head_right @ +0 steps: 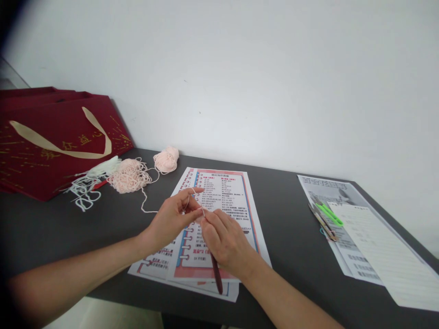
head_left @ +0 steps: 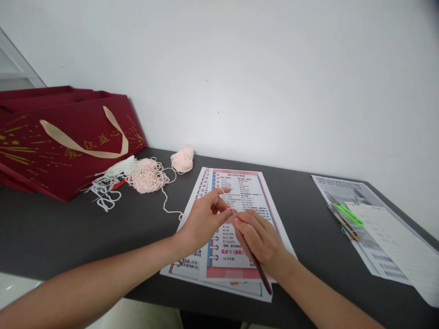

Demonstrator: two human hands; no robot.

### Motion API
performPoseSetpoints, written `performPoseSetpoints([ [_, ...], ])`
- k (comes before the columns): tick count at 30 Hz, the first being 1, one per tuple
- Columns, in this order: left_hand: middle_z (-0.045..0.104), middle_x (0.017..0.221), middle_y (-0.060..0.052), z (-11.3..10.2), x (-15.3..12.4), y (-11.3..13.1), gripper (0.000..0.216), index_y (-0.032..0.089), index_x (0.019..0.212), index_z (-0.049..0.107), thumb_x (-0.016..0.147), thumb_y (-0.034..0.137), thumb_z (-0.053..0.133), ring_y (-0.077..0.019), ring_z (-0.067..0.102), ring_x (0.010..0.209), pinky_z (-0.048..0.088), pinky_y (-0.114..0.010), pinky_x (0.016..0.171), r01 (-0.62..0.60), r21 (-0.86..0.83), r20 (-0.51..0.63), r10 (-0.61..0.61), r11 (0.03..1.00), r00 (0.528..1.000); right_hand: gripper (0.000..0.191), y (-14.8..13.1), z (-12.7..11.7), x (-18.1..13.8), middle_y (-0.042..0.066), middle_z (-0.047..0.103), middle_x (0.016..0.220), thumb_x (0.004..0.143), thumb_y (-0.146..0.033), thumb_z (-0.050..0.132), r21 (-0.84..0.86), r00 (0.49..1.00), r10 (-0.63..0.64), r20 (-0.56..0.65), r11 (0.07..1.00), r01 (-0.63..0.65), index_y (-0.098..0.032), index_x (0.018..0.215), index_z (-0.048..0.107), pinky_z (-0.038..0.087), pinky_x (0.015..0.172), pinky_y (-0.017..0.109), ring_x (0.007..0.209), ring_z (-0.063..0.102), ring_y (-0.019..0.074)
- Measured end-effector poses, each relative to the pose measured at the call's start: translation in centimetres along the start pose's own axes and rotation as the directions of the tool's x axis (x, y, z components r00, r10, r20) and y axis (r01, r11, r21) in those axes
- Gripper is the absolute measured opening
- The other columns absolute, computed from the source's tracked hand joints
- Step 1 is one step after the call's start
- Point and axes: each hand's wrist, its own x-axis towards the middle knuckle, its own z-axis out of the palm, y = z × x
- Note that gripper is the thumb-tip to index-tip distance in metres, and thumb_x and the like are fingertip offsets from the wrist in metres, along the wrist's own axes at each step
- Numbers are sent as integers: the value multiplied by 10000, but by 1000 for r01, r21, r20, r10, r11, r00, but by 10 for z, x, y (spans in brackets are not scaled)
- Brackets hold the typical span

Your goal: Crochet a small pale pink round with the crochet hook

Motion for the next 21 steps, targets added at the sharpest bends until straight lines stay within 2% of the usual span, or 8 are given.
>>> performPoseSetpoints([
  [3,585,643,47,-1,2,0,521,134,1202,499,718,211,678,-120,542,615,409,-273,651,112,-214,91,-94,970,991,130,10,-2,-1,114,633,844,870,-37,471,-24,997,-79,7,997,79,-138,944,505,512,629,335,750,547,197],
  [6,607,652,44,-4,4,4,574,112,1217,473,698,183,707,-106,562,624,414,-282,730,265,-410,238,-179,873,955,133,17,-5,0,109,634,871,886,-49,446,-55,984,-176,-16,983,175,-158,935,505,510,608,316,755,547,186],
  [8,612,649,40,-6,4,8,548,99,1186,497,687,160,715,-99,565,627,404,-284,764,345,-479,304,-216,807,928,130,16,-5,1,115,632,891,886,-51,447,-102,977,-209,-46,974,204,-158,929,506,513,606,317,783,557,193],
  [10,601,645,42,-5,4,10,530,91,1164,513,677,144,717,-94,557,623,399,-279,759,391,-514,318,-254,764,913,123,11,-3,2,130,628,902,881,-48,453,-161,978,-198,-69,969,185,-147,925,511,517,612,331,801,562,206],
  [12,589,649,48,-3,2,10,542,89,1174,505,676,141,712,-92,549,627,396,-274,749,375,-520,274,-266,767,924,124,4,0,3,148,626,931,879,-45,449,-203,986,-150,-68,970,133,-142,922,513,519,617,343,795,560,210],
  [16,570,654,54,2,0,7,603,95,1259,438,710,165,678,-104,538,641,401,-272,715,238,-431,144,-194,871,970,128,-5,6,4,128,611,840,849,-24,484,-167,998,-25,-50,986,17,-147,881,497,491,566,334,701,529,199],
  [19,561,653,51,4,0,5,613,100,1290,411,734,193,652,-115,528,637,405,-277,678,182,-333,119,-150,925,981,148,-6,8,4,82,579,818,853,-27,475,54,992,92,-92,995,-87,-175,854,473,479,574,315,700,524,180],
  [21,562,660,44,3,2,3,600,101,1285,417,741,210,645,-123,527,639,407,-281,666,146,-278,103,-121,950,987,162,-6,9,2,53,565,835,859,-31,465,237,970,207,-129,956,-172,-193,865,474,479,610,300,729,539,164],
])
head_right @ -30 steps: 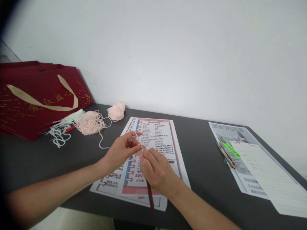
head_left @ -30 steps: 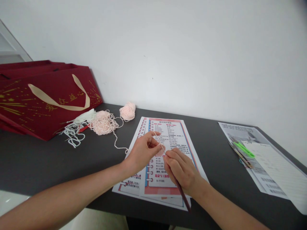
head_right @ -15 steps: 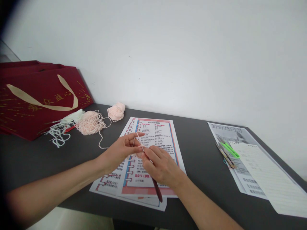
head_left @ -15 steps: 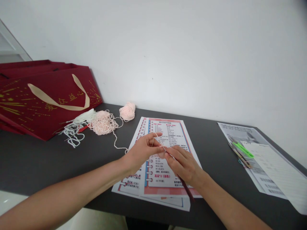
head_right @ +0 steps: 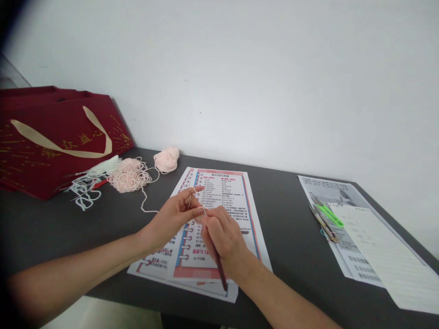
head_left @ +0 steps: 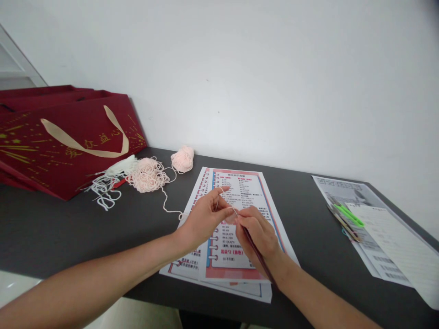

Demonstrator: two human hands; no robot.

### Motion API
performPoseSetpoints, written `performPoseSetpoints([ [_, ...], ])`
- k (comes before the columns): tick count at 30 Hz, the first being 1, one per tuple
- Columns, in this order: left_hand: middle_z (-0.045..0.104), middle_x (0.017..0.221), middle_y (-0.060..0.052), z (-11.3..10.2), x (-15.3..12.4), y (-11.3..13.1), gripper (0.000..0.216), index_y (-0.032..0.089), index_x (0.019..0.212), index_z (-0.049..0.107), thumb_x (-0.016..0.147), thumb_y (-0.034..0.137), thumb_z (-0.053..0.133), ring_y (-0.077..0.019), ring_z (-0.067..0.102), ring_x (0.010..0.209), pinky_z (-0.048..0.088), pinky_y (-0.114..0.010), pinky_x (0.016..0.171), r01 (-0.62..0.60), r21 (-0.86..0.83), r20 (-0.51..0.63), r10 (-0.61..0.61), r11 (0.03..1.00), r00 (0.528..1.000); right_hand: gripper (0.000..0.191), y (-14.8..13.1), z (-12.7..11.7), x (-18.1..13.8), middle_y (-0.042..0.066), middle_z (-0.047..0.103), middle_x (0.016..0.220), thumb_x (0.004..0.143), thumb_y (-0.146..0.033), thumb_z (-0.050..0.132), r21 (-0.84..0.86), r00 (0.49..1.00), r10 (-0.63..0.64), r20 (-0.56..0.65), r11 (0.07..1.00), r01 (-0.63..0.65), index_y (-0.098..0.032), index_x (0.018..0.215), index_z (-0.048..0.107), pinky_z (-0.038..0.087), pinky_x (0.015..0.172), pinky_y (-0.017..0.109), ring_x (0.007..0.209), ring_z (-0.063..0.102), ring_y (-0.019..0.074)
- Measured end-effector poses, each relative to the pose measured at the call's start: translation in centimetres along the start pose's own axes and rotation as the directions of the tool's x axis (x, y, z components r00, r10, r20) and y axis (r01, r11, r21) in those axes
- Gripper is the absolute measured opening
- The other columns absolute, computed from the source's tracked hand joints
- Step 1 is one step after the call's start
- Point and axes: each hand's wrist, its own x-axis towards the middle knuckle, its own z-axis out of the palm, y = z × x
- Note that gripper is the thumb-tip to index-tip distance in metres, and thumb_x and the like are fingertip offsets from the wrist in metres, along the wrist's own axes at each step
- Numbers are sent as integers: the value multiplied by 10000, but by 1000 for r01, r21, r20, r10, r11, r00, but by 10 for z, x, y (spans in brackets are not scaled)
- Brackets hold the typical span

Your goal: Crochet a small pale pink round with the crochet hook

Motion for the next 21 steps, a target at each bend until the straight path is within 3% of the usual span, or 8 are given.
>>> performPoseSetpoints([
  [4,556,656,40,-5,4,-3,576,88,1267,422,755,241,636,-126,522,635,401,-279,647,-31,86,-33,34,996,999,148,1,-1,-3,21,567,858,859,-68,496,229,959,269,-88,943,-243,-215,877,498,459,619,270,726,559,134],
  [8,557,659,38,-9,5,-3,524,107,1257,440,782,246,611,-126,526,642,401,-269,634,-82,199,-33,90,977,995,109,3,-1,1,-14,559,765,867,-142,533,450,863,503,-48,782,-431,-218,790,518,427,578,254,639,531,110],
  [10,564,663,38,-9,3,-1,482,132,1241,472,790,237,605,-125,525,646,399,-266,637,-130,315,-41,150,940,988,137,3,0,5,-28,543,694,870,-173,540,597,785,620,2,629,-499,-211,740,520,420,556,250,586,513,102],
  [13,594,685,39,-8,1,3,420,166,1210,513,799,201,594,-118,512,652,389,-260,652,-190,486,-43,241,853,970,159,5,1,11,-28,539,663,869,-198,533,792,642,752,154,294,-535,-199,712,506,419,510,239,546,492,96],
  [15,604,688,42,-8,0,6,398,174,1200,523,807,188,584,-113,499,640,383,-255,646,-207,541,-32,266,815,963,162,6,1,12,-22,541,663,869,-207,524,823,600,770,217,186,-537,-195,709,497,420,491,233,546,490,98],
  [17,604,684,45,-9,1,7,388,175,1198,524,814,187,579,-110,485,621,379,-250,631,-219,561,-15,274,798,962,132,6,-2,9,-17,549,684,872,-196,523,768,652,739,171,314,-558,-199,741,512,431,503,242,551,505,101],
  [19,605,681,45,-10,2,8,383,178,1193,529,814,188,583,-110,479,613,377,-248,623,-229,574,-2,281,786,960,81,7,-6,5,0,573,764,867,-154,531,605,798,600,57,615,-506,-210,809,535,456,565,265,617,543,115],
  [21,615,688,45,-12,3,8,382,185,1189,533,811,186,588,-110,480,611,379,-247,621,-240,582,5,292,777,956,133,8,-10,1,29,586,872,850,-85,533,370,944,329,5,877,-307,-216,870,544,472,655,293,738,567,142],
])
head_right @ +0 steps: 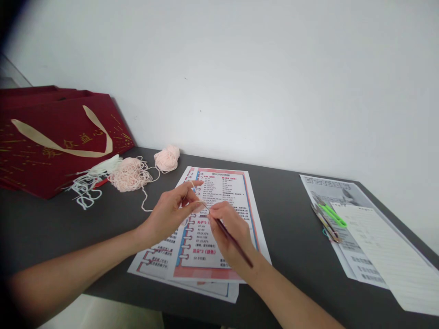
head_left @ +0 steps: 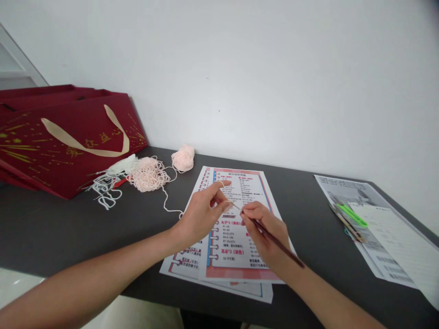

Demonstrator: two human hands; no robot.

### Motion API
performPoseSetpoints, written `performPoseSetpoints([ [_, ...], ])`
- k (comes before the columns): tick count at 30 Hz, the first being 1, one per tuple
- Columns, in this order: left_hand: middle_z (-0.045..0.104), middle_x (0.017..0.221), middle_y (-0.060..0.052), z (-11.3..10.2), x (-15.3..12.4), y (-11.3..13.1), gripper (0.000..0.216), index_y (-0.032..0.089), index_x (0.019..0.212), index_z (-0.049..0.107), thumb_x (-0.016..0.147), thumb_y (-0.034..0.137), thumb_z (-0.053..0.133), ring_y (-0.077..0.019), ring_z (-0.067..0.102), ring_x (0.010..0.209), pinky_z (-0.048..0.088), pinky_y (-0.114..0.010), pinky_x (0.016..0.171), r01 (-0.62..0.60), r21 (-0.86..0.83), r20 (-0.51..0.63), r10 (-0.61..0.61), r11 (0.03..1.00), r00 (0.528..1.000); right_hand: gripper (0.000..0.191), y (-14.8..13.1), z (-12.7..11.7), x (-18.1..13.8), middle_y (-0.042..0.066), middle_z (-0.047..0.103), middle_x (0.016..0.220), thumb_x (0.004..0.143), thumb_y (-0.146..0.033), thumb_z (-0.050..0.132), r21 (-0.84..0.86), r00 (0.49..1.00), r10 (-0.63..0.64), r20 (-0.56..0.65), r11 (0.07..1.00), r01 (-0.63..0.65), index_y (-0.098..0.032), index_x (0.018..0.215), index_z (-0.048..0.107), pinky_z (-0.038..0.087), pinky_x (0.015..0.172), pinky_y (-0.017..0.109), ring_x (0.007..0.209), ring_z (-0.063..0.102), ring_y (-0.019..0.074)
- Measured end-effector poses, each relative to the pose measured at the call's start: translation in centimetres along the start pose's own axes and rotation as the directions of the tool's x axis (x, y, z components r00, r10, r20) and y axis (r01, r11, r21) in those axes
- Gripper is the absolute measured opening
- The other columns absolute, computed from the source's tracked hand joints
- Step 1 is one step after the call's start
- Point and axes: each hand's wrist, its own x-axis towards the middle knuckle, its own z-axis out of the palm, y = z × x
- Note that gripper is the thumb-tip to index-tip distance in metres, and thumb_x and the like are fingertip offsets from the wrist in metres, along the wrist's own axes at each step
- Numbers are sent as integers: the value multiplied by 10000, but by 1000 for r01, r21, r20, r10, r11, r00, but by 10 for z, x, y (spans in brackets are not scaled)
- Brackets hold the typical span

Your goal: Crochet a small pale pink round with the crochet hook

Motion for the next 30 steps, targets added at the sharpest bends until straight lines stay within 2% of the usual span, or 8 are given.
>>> performPoseSetpoints([
  [3,622,700,44,-1,1,-2,376,201,1187,539,814,184,585,-110,496,618,383,-244,622,-24,2,1,24,1000,1000,224,1,-5,-1,59,595,903,835,2,495,-160,939,-260,226,941,299,-204,918,529,477,712,322,825,554,175],
  [5,625,706,43,0,0,-2,373,210,1187,541,817,180,580,-112,510,629,385,-242,626,-38,0,7,38,999,999,216,2,-5,0,57,598,888,837,-2,496,-179,928,-284,241,927,330,-204,908,524,479,703,320,811,553,174],
  [10,639,741,25,0,0,-1,216,204,1032,605,823,168,563,-123,551,689,393,-251,658,-59,-10,38,59,998,998,92,0,-3,2,-1,593,754,877,-143,528,4,991,128,-32,992,-128,-217,824,534,466,581,262,639,565,126],
  [16,618,669,2,-4,4,0,88,192,703,584,790,180,579,-176,594,821,375,-257,641,-16,-68,110,23,998,994,91,2,-11,10,-13,601,687,834,-205,604,339,939,343,20,881,-329,-196,747,580,437,543,263,573,549,120],
  [20,615,739,-12,-3,7,-5,26,178,780,611,765,197,605,-165,571,781,378,-273,652,51,-215,141,-20,975,990,103,5,-12,16,-14,604,650,799,-193,630,627,866,484,124,638,-446,-186,704,590,439,507,243,543,532,111],
  [25,522,681,51,3,5,-7,433,155,1172,522,754,192,629,-98,491,621,387,-266,635,210,-464,243,-104,860,964,134,8,-4,17,-12,616,632,738,-189,686,782,747,605,277,309,-541,-176,657,580,459,479,197,519,517,86],
  [28,530,679,51,6,4,-6,464,131,1177,512,737,180,651,-93,504,630,389,-263,646,287,-539,299,-138,792,944,162,9,1,16,-16,610,625,741,-182,686,812,720,616,319,215,-543,-172,642,559,457,483,171,514,511,70],
  [30,549,685,45,6,4,-6,484,126,1192,505,736,179,658,-94,519,642,394,-267,667,316,-566,315,-155,762,936,172,8,3,15,-20,609,630,755,-189,678,812,731,615,296,241,-531,-174,643,547,461,494,177,516,523,69],
])
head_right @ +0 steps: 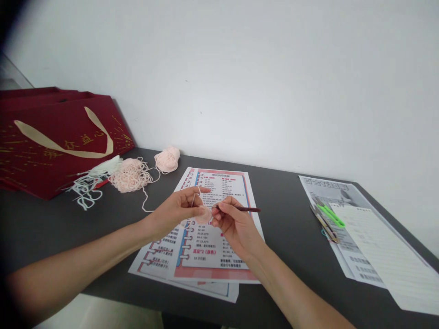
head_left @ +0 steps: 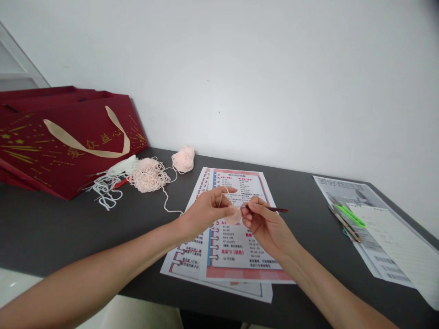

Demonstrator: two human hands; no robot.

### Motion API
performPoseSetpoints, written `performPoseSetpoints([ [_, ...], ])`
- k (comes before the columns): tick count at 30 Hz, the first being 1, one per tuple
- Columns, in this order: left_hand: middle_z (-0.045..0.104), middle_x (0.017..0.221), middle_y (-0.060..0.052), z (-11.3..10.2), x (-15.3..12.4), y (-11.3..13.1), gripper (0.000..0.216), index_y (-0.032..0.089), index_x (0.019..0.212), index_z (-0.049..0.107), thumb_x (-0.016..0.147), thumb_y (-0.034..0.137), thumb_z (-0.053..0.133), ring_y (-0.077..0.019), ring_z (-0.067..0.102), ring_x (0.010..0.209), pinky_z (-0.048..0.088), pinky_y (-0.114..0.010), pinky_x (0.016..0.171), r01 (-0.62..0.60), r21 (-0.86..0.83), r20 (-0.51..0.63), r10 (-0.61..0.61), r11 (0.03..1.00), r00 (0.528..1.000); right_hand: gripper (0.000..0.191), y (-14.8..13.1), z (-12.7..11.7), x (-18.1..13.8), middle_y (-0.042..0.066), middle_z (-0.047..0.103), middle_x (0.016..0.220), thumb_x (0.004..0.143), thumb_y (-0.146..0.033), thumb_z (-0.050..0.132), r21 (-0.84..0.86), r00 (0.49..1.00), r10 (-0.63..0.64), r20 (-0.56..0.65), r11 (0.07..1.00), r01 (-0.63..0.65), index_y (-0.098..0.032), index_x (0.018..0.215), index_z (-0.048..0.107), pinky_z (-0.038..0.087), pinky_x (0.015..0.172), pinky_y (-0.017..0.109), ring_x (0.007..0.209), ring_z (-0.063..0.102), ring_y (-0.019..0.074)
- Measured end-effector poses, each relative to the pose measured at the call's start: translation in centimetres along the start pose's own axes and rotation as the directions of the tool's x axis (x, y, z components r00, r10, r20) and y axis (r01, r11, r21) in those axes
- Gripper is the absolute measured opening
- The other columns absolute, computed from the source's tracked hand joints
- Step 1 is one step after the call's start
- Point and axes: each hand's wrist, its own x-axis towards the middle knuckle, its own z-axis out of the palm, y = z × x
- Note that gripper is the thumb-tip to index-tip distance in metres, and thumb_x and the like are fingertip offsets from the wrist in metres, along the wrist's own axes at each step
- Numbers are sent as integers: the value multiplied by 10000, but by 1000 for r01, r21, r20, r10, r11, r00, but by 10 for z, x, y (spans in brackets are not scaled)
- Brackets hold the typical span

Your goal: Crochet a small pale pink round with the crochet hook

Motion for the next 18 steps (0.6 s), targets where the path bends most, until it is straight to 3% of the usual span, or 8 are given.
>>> performPoseSetpoints([
  [3,570,692,40,-1,0,1,561,137,1243,480,723,190,683,-99,536,647,400,-269,671,17,-42,-7,-17,999,1000,134,2,1,-4,-17,613,687,794,-213,643,-174,989,-149,15,973,149,-189,697,553,471,518,220,545,557,92],
  [5,581,691,40,-1,-2,3,632,156,1287,448,710,200,702,-108,552,642,408,-273,664,25,-67,-4,-25,997,1000,86,4,0,-8,-9,613,767,824,-216,609,-395,952,-297,76,867,303,-207,758,556,475,535,255,563,568,106],
  [7,598,688,35,0,-4,5,698,164,1325,407,699,200,713,-121,574,641,425,-284,667,46,-89,2,-46,995,999,53,7,-2,-12,5,604,844,846,-190,573,-632,869,-447,213,615,472,-225,814,549,479,576,282,619,581,124],
  [9,611,677,31,3,-5,6,733,152,1346,377,695,189,713,-127,588,629,439,-289,668,78,-100,6,-78,992,997,94,8,-3,-15,20,598,871,857,-140,537,-749,743,-507,437,252,613,-233,853,529,474,620,298,696,580,147],
  [11,607,659,35,6,-7,4,719,131,1337,384,697,175,707,-123,587,607,442,-282,657,91,-110,6,-91,990,996,133,9,-2,-16,26,593,814,857,-99,514,-726,620,-456,638,-90,681,-231,855,506,450,610,300,704,552,164],
  [13,597,644,42,8,-7,1,679,124,1317,407,704,164,697,-116,579,593,439,-274,648,82,-127,2,-82,989,997,147,8,0,-16,22,576,729,859,-85,504,-664,548,-383,744,-336,667,-229,832,488,411,564,297,642,508,168],
  [15,595,643,45,9,-7,0,644,132,1293,435,704,151,696,-109,572,593,433,-270,654,89,-165,2,-90,982,996,149,7,2,-16,18,560,685,858,-84,504,-620,510,-353,784,-484,618,-229,835,485,386,543,302,607,476,172],
  [18,590,653,43,8,-8,-1,561,148,1226,504,702,135,705,-92,559,597,422,-268,687,165,-290,50,-157,943,986,173,6,0,-17,28,567,721,849,-70,506,-595,482,-351,803,-523,611,-232,907,492,405,570,316,639,485,181],
])
